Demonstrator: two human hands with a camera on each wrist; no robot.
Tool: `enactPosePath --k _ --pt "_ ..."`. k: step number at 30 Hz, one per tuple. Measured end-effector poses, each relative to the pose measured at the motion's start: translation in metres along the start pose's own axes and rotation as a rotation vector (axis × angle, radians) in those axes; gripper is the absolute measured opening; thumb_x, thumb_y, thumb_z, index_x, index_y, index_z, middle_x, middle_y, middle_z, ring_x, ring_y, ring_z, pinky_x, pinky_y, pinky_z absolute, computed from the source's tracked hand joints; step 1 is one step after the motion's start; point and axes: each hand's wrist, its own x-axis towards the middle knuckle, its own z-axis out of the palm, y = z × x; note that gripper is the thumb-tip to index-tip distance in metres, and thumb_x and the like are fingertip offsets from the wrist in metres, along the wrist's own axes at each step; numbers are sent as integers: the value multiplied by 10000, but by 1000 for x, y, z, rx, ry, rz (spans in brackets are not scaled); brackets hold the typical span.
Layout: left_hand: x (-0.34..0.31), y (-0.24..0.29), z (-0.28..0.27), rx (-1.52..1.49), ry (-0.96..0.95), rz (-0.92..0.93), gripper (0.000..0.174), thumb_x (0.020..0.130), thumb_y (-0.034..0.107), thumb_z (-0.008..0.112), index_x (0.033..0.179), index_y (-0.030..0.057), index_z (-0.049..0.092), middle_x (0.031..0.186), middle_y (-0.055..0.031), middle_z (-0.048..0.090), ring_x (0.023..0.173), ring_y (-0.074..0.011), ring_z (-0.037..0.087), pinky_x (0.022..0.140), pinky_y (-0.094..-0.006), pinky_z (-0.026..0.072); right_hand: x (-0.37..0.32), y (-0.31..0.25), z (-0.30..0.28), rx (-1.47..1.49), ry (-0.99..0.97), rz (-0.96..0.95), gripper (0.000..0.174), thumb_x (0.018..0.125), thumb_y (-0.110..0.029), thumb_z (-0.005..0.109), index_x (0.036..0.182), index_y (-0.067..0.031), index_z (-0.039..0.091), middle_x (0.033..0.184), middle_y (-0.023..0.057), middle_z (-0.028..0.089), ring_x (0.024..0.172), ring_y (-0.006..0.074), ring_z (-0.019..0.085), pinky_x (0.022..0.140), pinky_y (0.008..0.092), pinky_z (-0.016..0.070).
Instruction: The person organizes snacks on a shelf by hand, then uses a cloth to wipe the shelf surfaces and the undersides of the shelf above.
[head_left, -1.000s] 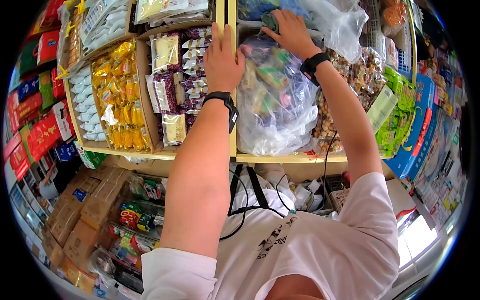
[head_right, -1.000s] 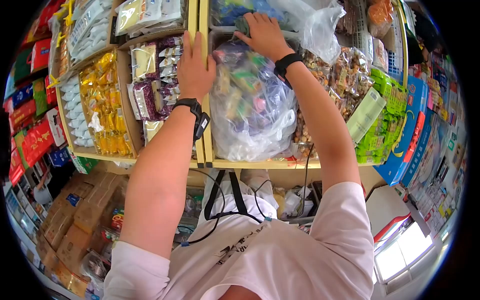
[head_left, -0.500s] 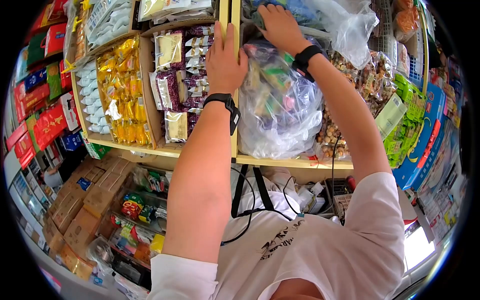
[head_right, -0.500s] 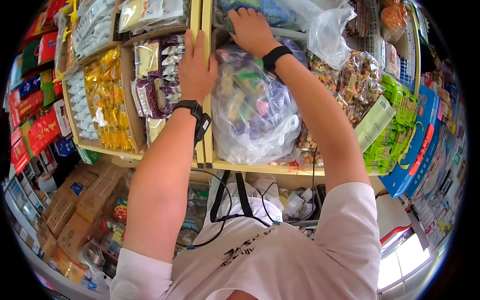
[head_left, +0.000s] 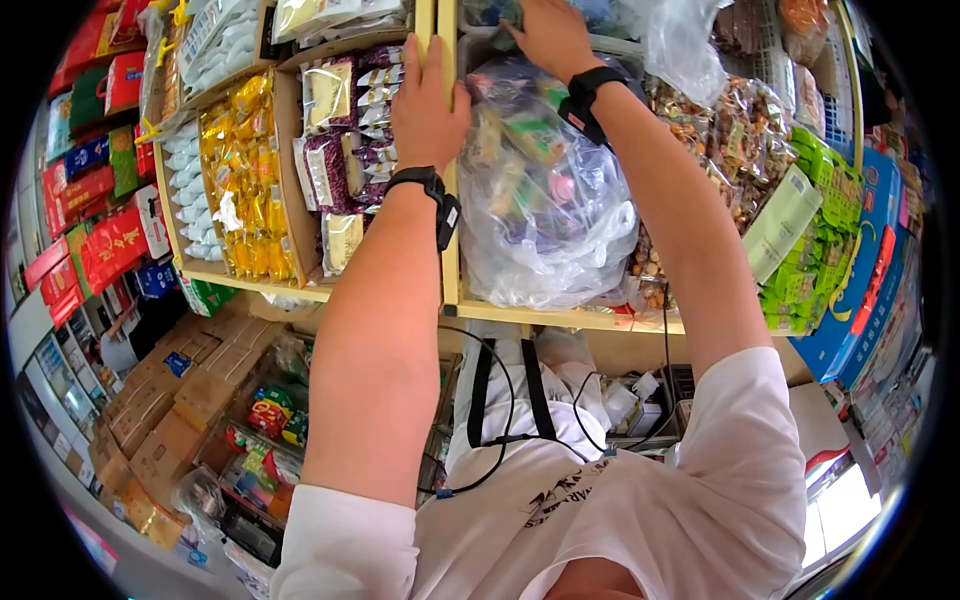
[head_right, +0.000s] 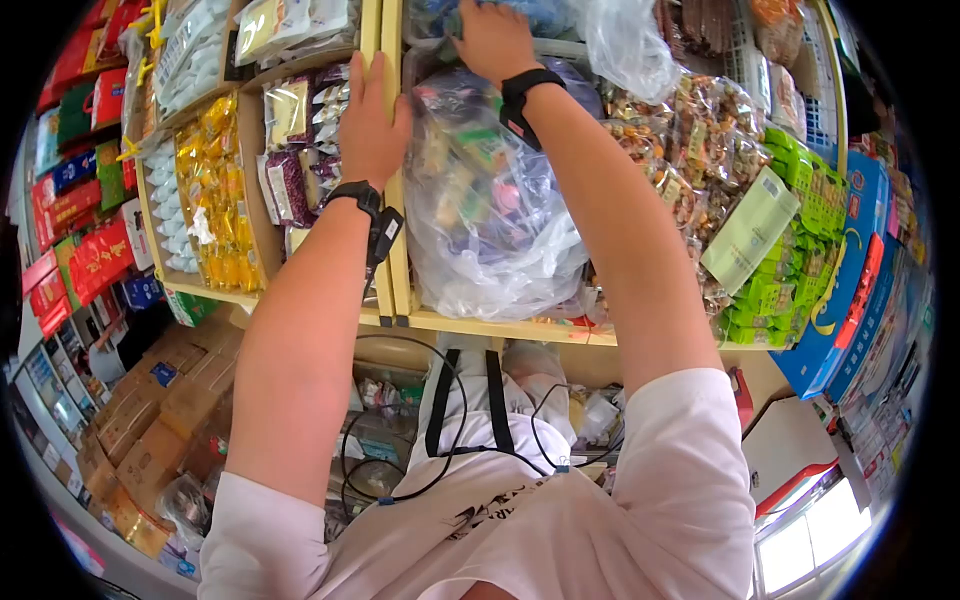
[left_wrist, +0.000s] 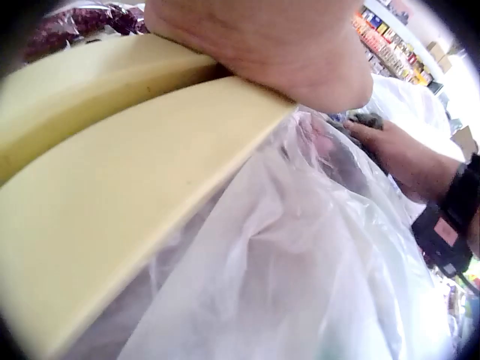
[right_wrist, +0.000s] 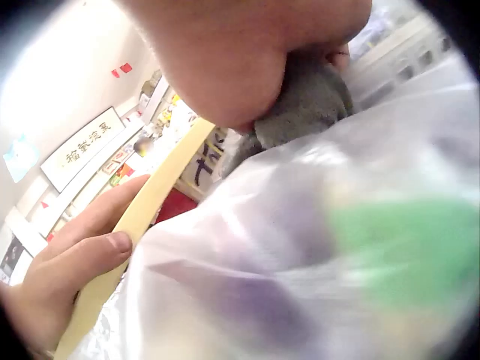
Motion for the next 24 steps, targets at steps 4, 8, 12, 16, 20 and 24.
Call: enactPosePath --k 4,8,12,16,20,24 --pt "1 -1 0 -3 -3 -8 618 969 244 584 1550 109 420 1654 -201 301 1171 -497 604 949 -511 531 -19 44 -37 -28 -22 137 516 880 -259 718 1279 30 565 1167 253 658 1109 424 622 954 515 488" --pt "2 1 0 22 1 -5 625 965 233 591 1553 113 417 1657 -203 295 1151 -488 619 937 -507 539 -26 77 -23 -103 118 88 446 923 -324 702 1224 -20 579 1158 218 654 1089 410 619 935 511 491" --pt "2 4 -4 13 -15 -26 628 959 225 602 1550 114 423 1652 -202 307 1132 -484 631 919 -511 545 -27 57 -40 -171 82 -145 461 971 -418 678 1210 -41 565 1126 176 656 1067 390 616 907 519 504" --pt "4 0 -1 14 -35 -51 648 931 243 602 1541 106 434 1633 -217 330 1145 -454 621 971 -506 506 2 36 -3 -18 107 -266 526 964 -471 674 1244 -40 564 1129 180 663 1084 396 613 939 514 502" --pt "-1 -2 -1 -4 18 6 634 944 216 616 1538 92 433 1629 -230 337 1150 -491 624 935 -506 542 16 34 -14 235 -179 -238 470 968 -393 691 1273 -62 555 1134 204 671 1078 408 639 907 495 518" --pt "2 0 -1 8 14 3 634 938 211 614 1535 87 439 1626 -231 341 1142 -483 630 925 -503 545 0 51 -41 375 -232 -216 416 964 -323 699 1290 -105 560 1160 181 689 1092 413 639 898 482 519"
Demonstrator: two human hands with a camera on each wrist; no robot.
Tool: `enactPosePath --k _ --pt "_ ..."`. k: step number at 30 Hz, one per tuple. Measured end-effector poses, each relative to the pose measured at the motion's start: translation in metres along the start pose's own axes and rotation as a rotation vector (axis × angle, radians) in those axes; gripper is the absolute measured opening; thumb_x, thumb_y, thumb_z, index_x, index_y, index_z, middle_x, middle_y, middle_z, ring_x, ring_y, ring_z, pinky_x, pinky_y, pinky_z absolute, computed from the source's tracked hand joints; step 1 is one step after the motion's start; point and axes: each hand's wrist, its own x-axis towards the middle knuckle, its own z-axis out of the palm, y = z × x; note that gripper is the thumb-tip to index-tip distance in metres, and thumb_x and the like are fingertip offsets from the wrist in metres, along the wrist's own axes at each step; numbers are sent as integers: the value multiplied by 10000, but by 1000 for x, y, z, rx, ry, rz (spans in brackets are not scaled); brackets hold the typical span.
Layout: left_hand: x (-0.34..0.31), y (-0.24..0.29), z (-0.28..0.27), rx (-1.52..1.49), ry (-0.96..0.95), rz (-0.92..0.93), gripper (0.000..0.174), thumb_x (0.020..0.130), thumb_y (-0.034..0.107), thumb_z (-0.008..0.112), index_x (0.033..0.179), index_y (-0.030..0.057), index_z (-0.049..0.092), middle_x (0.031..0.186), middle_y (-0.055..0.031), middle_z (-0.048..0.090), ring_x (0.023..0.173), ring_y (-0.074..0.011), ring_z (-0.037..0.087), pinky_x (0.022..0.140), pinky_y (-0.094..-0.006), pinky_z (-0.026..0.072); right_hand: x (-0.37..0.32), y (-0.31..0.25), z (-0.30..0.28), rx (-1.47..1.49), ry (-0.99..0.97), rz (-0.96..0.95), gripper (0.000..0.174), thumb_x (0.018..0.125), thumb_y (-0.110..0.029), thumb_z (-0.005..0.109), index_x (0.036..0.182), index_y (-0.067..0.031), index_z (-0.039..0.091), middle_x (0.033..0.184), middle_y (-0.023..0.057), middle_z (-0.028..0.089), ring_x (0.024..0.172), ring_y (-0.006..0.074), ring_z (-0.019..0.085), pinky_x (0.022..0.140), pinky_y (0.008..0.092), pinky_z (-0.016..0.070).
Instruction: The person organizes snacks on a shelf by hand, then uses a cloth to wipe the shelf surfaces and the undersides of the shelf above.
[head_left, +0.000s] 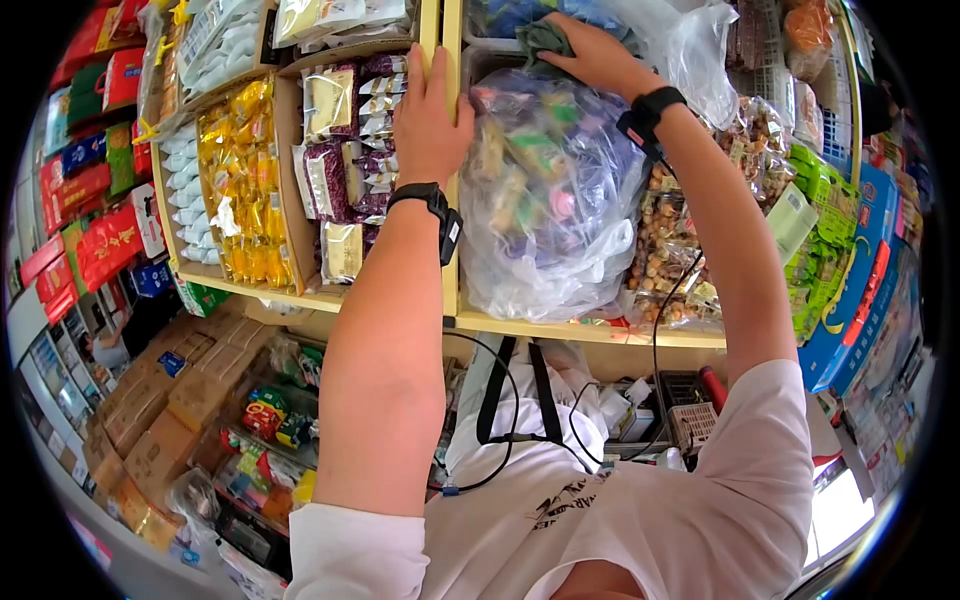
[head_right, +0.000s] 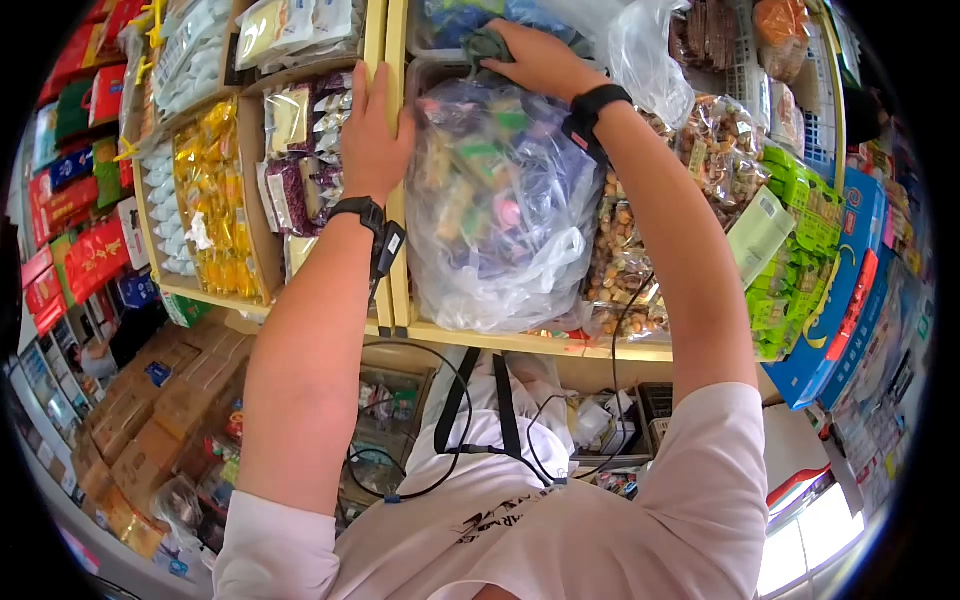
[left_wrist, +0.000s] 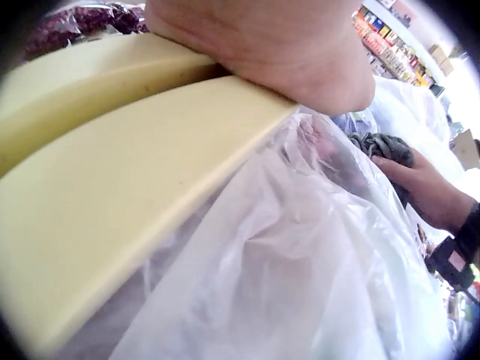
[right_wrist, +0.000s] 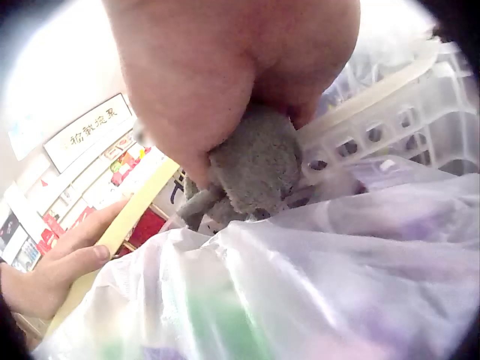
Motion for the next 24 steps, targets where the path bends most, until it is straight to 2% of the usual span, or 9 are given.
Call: enactPosePath --k 5,8,10,14,18,20,22,23,24 --pt "1 1 -1 21 -18 -26 629 932 206 615 1527 85 448 1619 -230 348 1128 -468 638 913 -507 546 -15 8 -2 -36 14 38 386 957 -266 707 1288 -130 563 1167 162 687 1081 417 635 883 486 516" --pt "1 0 0 3 -28 -40 638 923 202 622 1525 84 450 1622 -226 343 1132 -461 636 914 -507 545 -10 6 0 -49 19 41 401 961 -235 718 1300 -93 558 1161 191 680 1074 434 628 871 469 519" --pt "0 -2 2 -11 14 -5 646 914 194 627 1525 86 447 1623 -223 339 1125 -450 638 920 -505 540 -6 8 -3 69 -3 72 346 952 -267 715 1235 -101 603 1132 172 700 1064 419 642 881 470 517" --pt "-1 -1 0 -5 6 -12 646 916 191 627 1527 96 443 1615 -224 347 1134 -433 633 932 -501 527 2 17 -3 182 -36 79 328 950 -251 719 1217 -89 618 1098 177 707 1050 419 648 874 455 516" --pt "-2 -1 2 -8 40 14 640 917 189 625 1524 93 447 1619 -222 343 1137 -437 631 935 -503 525 8 25 12 266 113 132 324 942 -221 728 1219 -94 618 1060 181 710 1030 424 654 862 449 517" --pt "-2 -2 3 -8 11 -17 646 923 229 624 1532 112 444 1620 -214 355 1159 -439 626 1010 -497 490 15 23 20 258 185 176 324 939 -218 733 1218 -103 614 1051 180 711 1025 427 654 855 454 517" --pt "0 -3 2 -14 9 -12 647 922 230 625 1531 110 443 1617 -217 358 1158 -441 626 1005 -500 490 24 17 31 376 -5 204 461 860 -212 755 1249 -25 590 1186 240 652 1109 442 609 957 503 485" --pt "-2 -4 3 -28 4 -12 648 921 232 626 1530 107 443 1613 -220 362 1156 -444 626 1001 -503 491 27 7 37 383 -5 208 461 860 -212 755 1249 -25 590 1186 240 652 1109 442 609 957 503 485" --pt "-2 -4 5 -26 0 -10 648 921 232 626 1530 107 443 1613 -220 362 1156 -444 626 1001 -503 491 30 -3 40 286 34 89 464 857 -212 763 1248 -38 584 1183 234 651 1109 440 606 949 501 486"
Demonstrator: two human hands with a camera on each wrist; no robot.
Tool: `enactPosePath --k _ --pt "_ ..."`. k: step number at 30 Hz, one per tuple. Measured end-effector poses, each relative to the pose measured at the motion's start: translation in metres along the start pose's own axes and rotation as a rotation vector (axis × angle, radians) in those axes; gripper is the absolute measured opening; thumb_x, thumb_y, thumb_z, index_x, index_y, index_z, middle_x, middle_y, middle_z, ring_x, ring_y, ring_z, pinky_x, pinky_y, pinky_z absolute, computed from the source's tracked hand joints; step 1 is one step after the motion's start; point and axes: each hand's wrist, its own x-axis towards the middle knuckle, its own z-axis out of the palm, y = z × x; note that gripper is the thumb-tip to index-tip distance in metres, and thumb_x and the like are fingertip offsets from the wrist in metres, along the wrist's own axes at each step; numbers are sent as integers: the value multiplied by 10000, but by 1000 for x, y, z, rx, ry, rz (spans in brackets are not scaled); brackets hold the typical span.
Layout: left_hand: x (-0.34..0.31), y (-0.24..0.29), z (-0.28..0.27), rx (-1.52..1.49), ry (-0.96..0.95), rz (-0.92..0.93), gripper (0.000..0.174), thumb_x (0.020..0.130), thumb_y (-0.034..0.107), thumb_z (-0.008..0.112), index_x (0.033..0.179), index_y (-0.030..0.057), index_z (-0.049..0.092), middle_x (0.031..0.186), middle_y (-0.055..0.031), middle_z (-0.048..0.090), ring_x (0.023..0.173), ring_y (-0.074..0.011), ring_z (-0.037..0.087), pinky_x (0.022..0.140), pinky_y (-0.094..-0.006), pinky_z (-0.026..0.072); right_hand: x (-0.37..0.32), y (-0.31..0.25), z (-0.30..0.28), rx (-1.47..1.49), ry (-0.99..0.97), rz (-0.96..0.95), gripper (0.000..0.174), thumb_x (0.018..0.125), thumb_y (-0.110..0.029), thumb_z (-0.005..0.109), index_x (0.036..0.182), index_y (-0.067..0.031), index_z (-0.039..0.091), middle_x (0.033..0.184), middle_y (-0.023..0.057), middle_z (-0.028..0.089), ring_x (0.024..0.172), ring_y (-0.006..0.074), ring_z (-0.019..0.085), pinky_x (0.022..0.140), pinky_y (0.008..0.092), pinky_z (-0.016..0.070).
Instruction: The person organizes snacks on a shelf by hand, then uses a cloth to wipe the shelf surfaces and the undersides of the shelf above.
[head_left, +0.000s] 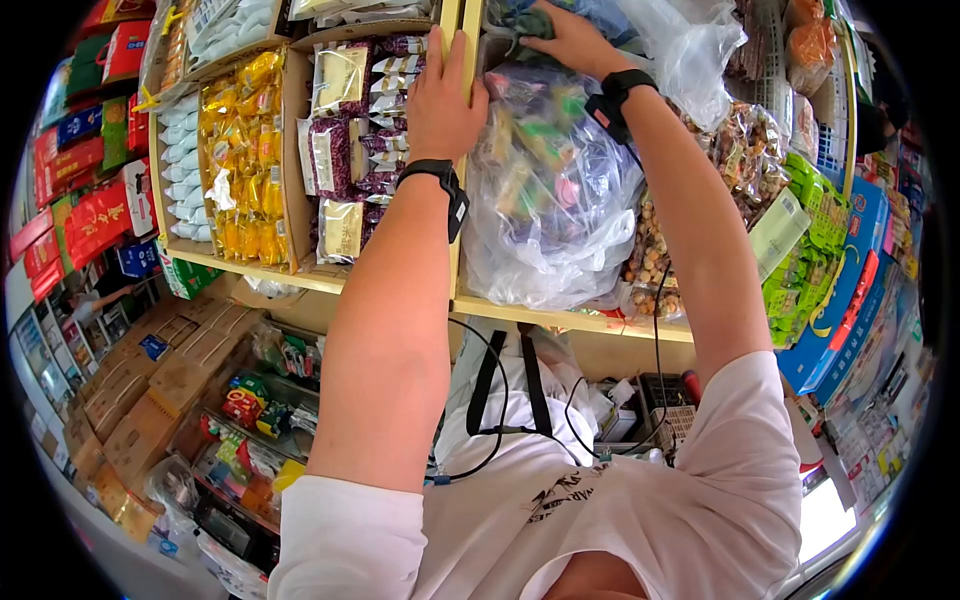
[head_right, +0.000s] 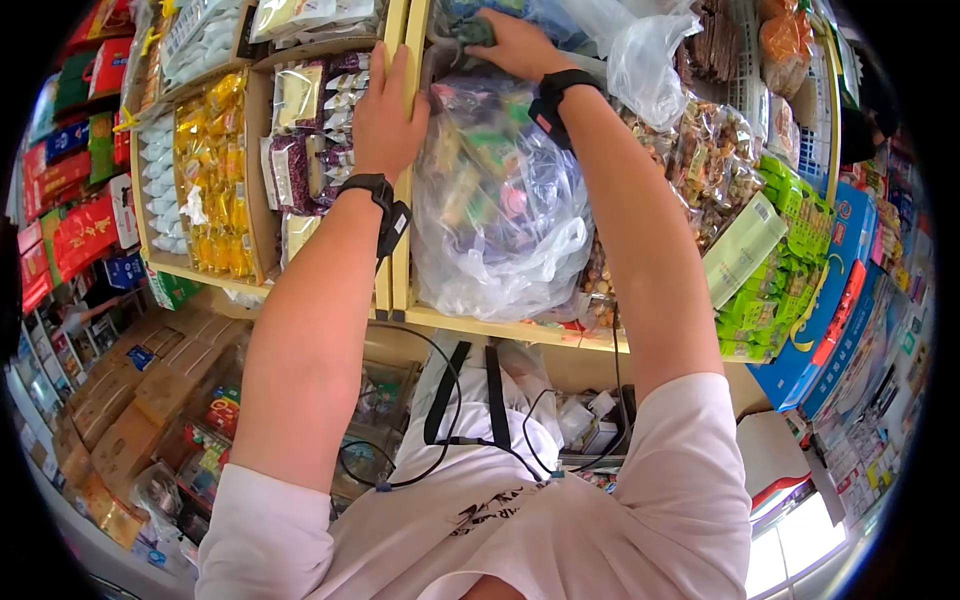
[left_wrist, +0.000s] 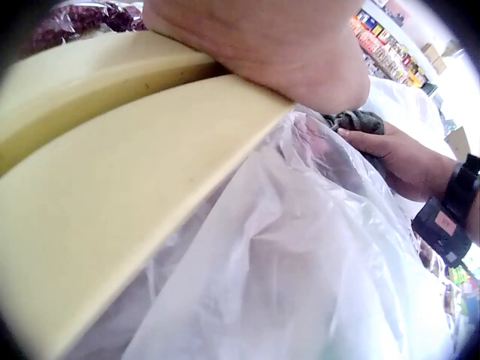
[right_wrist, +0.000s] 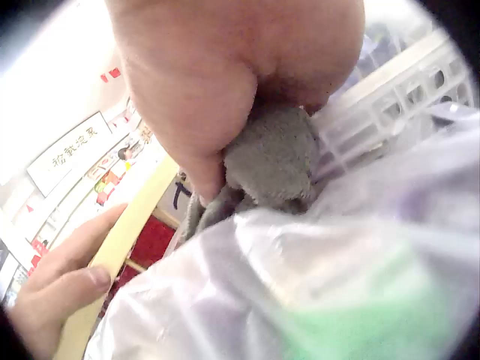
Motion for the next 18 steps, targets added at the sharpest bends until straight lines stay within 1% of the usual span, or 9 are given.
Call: enactPosePath --k 1,3,5,9,11,13,14,17,18 --pt "0 0 1 -1 23 16 647 919 234 629 1526 104 448 1608 -223 369 1149 -446 629 996 -507 492 0 -5 2 -95 25 -126 468 853 -212 771 1248 -51 578 1179 227 650 1109 438 603 941 498 487" --pt "-2 -2 1 5 42 29 645 916 236 631 1522 101 452 1602 -227 376 1142 -449 632 991 -510 494 -7 -13 -1 -109 25 -93 443 860 -218 765 1219 -39 577 1170 237 644 1118 442 598 932 501 486" --pt "1 -1 0 6 73 62 624 914 207 637 1499 68 472 1588 -254 380 1109 -473 641 905 -513 546 -11 -17 -6 -153 36 -37 399 856 -205 761 1177 -46 585 1134 238 648 1101 451 602 912 499 491" --pt "0 0 -1 -5 93 61 618 903 209 659 1480 59 495 1560 -265 416 1067 -485 652 866 -503 563 -9 -17 -7 -154 31 -44 361 851 -182 748 1145 -54 582 1084 234 658 1060 469 612 885 490 500" --pt "-2 -2 0 5 89 57 629 902 206 661 1487 58 486 1567 -265 403 1066 -474 654 880 -504 556 -10 -13 -3 -143 11 -27 362 857 -186 745 1145 -42 579 1096 239 655 1081 464 607 899 487 496" --pt "-1 -2 1 19 77 56 643 905 201 656 1503 61 468 1582 -257 382 1094 -464 645 916 -512 536 -5 -12 -3 -182 126 -164 389 862 -185 745 1173 -23 576 1110 252 650 1097 465 597 914 488 489" --pt "-1 -2 1 21 87 64 656 912 210 648 1520 68 448 1595 -251 361 1127 -458 632 953 -521 514 -1 -22 -15 -118 -72 -25 433 867 -185 749 1217 -5 570 1126 267 644 1111 466 592 922 487 483" --pt "-1 -2 1 29 67 44 658 917 222 640 1526 71 441 1600 -253 353 1140 -459 624 968 -524 505 -8 -29 -8 -273 51 -73 425 866 -171 751 1216 -9 573 1124 264 644 1091 464 596 916 487 482" --pt "0 -2 4 49 102 77 656 921 231 633 1528 73 439 1603 -255 348 1138 -450 626 973 -514 504 -9 -29 -6 -278 60 -69 425 866 -171 751 1216 -9 573 1124 264 644 1091 464 596 916 487 482"
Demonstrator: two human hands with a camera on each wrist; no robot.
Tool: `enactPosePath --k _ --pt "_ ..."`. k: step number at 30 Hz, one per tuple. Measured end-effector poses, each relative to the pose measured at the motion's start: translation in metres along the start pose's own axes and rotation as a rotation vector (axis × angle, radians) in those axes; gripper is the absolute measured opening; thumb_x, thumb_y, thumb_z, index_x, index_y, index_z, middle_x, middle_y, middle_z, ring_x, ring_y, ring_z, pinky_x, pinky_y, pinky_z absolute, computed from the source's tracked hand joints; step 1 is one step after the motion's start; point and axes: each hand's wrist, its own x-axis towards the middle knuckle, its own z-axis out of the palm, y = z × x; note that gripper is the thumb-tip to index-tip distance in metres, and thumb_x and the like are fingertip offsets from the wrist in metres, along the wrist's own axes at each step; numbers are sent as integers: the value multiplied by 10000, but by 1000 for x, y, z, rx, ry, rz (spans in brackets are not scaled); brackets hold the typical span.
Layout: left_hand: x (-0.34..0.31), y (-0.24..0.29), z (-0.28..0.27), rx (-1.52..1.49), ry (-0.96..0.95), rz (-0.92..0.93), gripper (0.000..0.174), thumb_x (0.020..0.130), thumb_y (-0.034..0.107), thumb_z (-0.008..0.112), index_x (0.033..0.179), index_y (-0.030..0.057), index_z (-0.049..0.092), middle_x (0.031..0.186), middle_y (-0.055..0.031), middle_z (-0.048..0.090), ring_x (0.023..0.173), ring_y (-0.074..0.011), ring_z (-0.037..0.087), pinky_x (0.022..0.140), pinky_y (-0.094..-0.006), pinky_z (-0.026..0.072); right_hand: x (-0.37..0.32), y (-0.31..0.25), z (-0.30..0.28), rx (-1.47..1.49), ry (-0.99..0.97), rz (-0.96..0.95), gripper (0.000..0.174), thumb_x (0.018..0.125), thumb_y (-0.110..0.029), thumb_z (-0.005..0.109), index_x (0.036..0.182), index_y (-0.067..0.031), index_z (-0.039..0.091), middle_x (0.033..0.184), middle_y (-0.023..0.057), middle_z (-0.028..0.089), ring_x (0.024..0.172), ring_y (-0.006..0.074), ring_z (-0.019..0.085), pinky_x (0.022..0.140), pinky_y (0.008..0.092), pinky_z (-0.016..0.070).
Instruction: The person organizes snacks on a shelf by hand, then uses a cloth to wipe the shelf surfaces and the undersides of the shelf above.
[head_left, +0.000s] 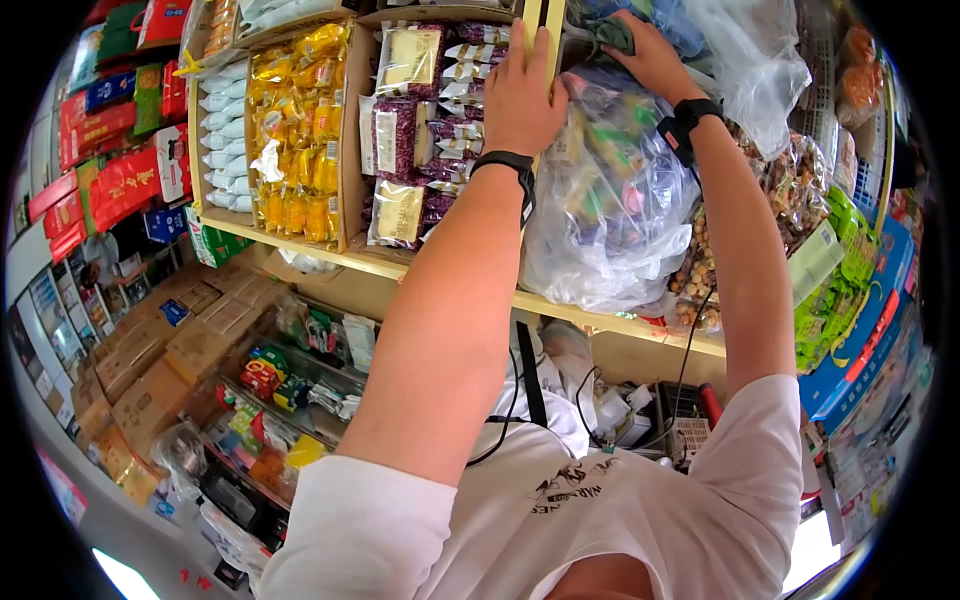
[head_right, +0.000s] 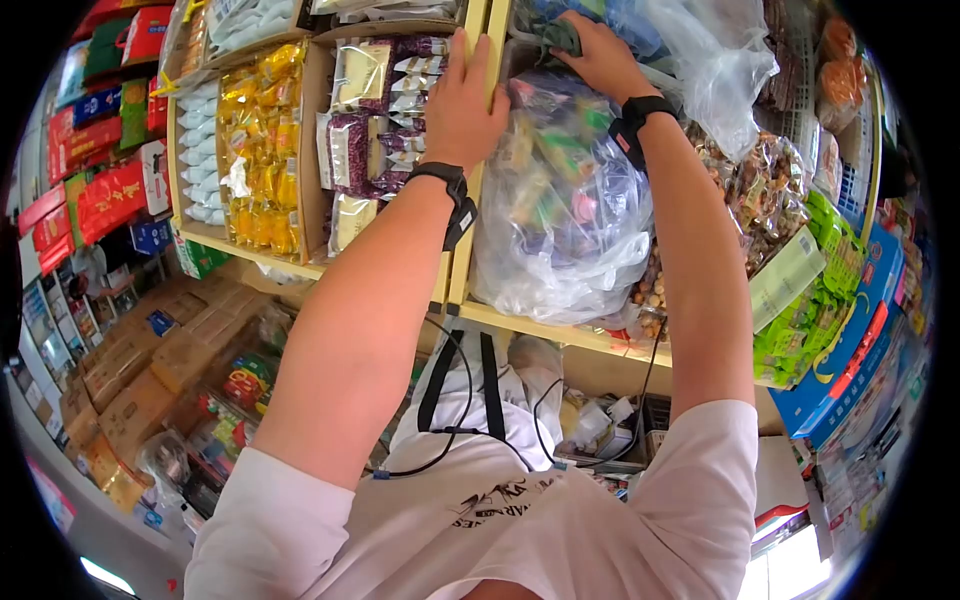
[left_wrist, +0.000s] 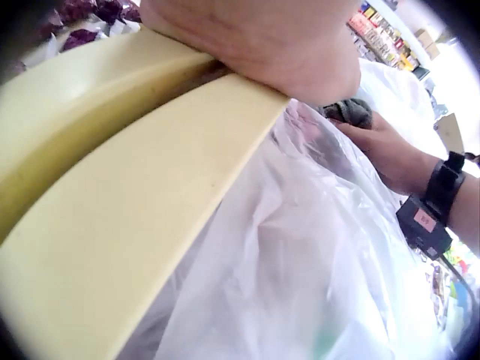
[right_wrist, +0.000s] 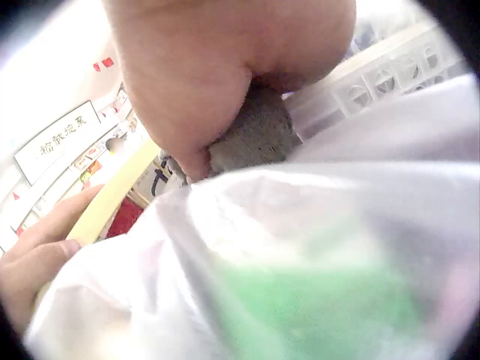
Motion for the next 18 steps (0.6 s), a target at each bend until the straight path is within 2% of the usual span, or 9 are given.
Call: enactPosePath --k 2,7,9,10,11,13,15,17,18 --pt "0 0 -3 -9 -21 -11 655 921 229 631 1526 71 440 1604 -256 345 1138 -447 626 971 -511 503 1 2 -2 135 -18 -16 392 866 -167 758 1184 -22 581 1106 243 655 1048 434 612 902 471 487" --pt "-1 -1 2 -26 4 0 641 925 215 613 1521 57 437 1605 -261 340 1119 -444 632 945 -508 503 -6 12 -12 158 -136 87 370 871 -170 773 1168 -49 588 1061 184 678 996 347 633 875 429 497" --pt "-1 -1 2 -41 11 16 635 932 218 599 1523 59 434 1608 -259 338 1122 -448 631 947 -506 503 -18 22 -21 460 -175 204 405 890 -182 766 1232 -51 594 1121 163 694 1057 309 644 925 420 502" --pt "-1 -1 2 -33 -7 5 631 935 223 594 1523 60 435 1610 -258 336 1125 -448 629 950 -507 501 -27 12 -35 316 -84 312 484 902 -196 762 1324 -45 582 1220 165 689 1134 288 636 999 410 491" --pt "-2 -1 2 -23 -22 -10 627 937 228 588 1523 61 436 1613 -257 333 1128 -449 628 954 -507 500 -34 22 -35 307 -83 316 484 902 -196 762 1324 -45 582 1220 165 689 1134 288 636 999 410 491" --pt "-1 0 1 -14 1 -2 624 942 235 580 1523 61 435 1616 -256 329 1131 -449 629 964 -508 496 -46 36 -37 161 75 363 560 906 -210 762 1393 -34 551 1289 178 668 1189 291 621 1049 408 469" --pt "0 3 -2 -59 -122 -91 646 946 252 591 1543 73 418 1629 -255 314 1263 -417 570 1088 -504 415 -47 38 -38 122 37 339 560 889 -194 763 1379 -24 552 1296 197 659 1210 324 616 1059 410 463" --pt "-1 1 0 -59 -112 -82 646 948 255 590 1544 74 418 1628 -252 317 1262 -417 567 1094 -505 408 -37 15 -40 28 -39 70 545 861 -177 763 1346 -29 563 1269 231 652 1202 383 609 1037 429 472" --pt "-1 1 0 -57 -109 -80 647 946 255 592 1542 74 418 1626 -254 318 1254 -419 572 1091 -505 412 -30 4 -39 9 -67 79 450 846 -172 744 1248 -42 588 1163 250 660 1126 438 613 954 463 493"
